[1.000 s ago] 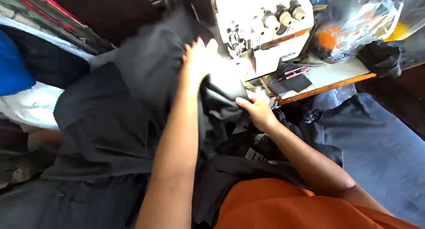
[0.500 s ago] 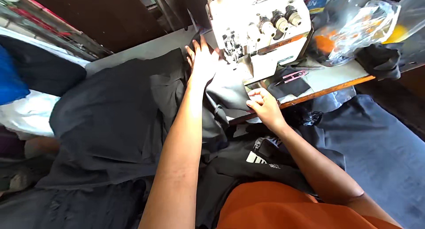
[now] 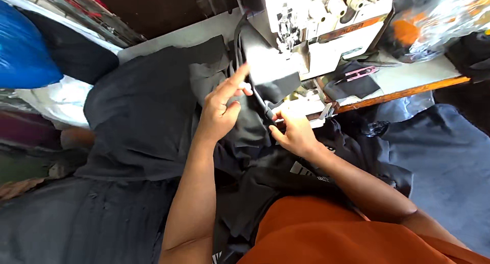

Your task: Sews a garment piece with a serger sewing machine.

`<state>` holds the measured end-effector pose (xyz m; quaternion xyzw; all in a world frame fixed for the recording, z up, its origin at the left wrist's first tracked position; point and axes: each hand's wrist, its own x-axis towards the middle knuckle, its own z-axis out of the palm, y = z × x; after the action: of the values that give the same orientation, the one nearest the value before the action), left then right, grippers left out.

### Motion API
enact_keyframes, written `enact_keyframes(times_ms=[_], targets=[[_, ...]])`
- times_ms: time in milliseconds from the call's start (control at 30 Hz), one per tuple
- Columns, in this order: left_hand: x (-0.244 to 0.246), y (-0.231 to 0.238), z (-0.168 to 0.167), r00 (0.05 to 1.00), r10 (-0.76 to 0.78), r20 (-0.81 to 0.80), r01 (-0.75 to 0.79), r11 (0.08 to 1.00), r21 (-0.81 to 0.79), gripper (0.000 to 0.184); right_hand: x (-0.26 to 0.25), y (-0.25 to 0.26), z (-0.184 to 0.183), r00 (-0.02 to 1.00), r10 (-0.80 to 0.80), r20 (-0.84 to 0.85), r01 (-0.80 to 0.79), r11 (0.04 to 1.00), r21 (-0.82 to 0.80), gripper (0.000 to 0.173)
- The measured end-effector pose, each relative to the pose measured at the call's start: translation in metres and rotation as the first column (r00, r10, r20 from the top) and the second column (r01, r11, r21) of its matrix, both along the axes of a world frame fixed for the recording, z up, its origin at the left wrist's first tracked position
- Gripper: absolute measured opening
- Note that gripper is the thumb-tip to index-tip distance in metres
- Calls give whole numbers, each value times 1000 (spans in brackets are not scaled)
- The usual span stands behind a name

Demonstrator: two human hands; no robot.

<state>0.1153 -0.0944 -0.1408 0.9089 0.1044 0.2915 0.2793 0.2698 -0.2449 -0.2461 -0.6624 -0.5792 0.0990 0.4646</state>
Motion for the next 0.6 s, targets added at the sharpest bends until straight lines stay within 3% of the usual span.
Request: enact_keyframes(times_ms=[67,133,233,300,400,500,533,600], targets=[[-9,0,-4,994,87,-60,-85,995,46,39,-6,0,-1,1000,8,3,-8,999,48,19],[-16,-7,-23,964,192,-183,-169,976,135,23,-10,-1,-1,1000,22,-14,-21,997,80,16],[-17,-22,-81,866,358,-351,-241,911,335,34,-6,2,-1,999,44,-17,-43,995,91,20],[-21,-24,-102,863,401,-308,-286,889,358,25,2,9,-2,990,103,92,-110,992,69,31],[-37,-21,-74,883,387,-267,-365,922,130,14,11,22,-15,947,170,272,-151,985,-88,40],[-63,-5,-36,862,483,-155,-507,830,-233,21,18,26,-3,937,237,258,-174,954,-244,40],[-68,-1,-26,846,528,-72,-516,778,-358,18,19,26,3,948,239,211,-186,952,-243,39],[-70,-3,-3,847,526,81,-422,756,-501,14,15,26,15,984,166,59,-161,984,-71,28]])
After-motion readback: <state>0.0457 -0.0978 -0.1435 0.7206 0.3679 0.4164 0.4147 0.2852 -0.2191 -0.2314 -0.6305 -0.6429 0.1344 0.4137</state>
